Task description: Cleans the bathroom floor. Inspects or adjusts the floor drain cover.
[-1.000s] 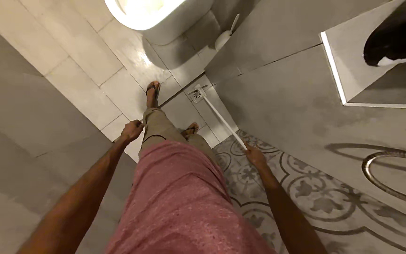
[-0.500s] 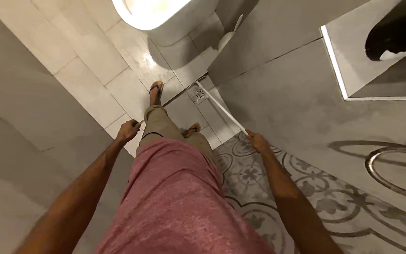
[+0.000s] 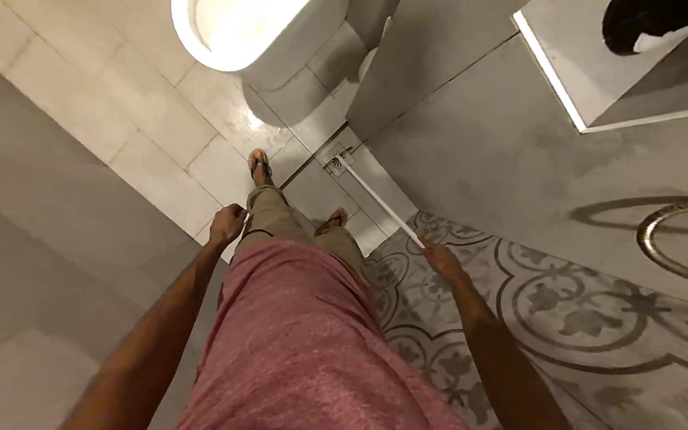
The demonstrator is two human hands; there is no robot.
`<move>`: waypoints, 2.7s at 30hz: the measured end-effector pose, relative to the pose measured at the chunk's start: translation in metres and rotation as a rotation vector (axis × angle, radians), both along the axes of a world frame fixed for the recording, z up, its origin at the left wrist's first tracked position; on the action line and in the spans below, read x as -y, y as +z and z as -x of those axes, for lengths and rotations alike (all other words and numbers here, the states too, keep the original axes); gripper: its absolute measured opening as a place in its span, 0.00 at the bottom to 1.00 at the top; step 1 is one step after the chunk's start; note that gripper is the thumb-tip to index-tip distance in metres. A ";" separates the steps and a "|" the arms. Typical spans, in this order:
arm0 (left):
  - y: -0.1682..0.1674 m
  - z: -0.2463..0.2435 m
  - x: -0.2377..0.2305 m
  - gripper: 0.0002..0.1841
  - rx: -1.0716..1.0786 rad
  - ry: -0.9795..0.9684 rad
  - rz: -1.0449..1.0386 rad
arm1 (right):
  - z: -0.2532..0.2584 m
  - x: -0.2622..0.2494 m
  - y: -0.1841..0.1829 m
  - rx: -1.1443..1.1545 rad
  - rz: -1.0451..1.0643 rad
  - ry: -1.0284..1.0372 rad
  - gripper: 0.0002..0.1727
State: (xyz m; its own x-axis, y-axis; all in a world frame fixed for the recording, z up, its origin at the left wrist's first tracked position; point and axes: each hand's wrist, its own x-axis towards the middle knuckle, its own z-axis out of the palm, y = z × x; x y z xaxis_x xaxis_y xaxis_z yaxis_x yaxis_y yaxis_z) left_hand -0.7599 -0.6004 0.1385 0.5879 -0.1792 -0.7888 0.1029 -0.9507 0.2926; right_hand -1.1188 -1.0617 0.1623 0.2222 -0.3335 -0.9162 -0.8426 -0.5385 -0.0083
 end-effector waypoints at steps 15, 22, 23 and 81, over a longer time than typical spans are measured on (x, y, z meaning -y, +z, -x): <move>-0.036 -0.247 -0.037 0.20 -0.160 -0.404 0.060 | -0.162 -0.295 -0.044 0.235 0.047 -0.983 0.30; -0.006 -0.355 -0.087 0.22 -0.206 -0.365 -0.128 | -0.263 -0.382 -0.052 0.103 0.001 -1.070 0.32; -0.005 -0.363 -0.093 0.22 -0.231 -0.390 -0.156 | -0.261 -0.388 -0.047 0.082 -0.009 -1.079 0.31; 0.028 -0.427 -0.108 0.20 -0.245 -0.470 -0.049 | -0.580 -0.321 0.000 0.660 -0.151 -2.046 0.33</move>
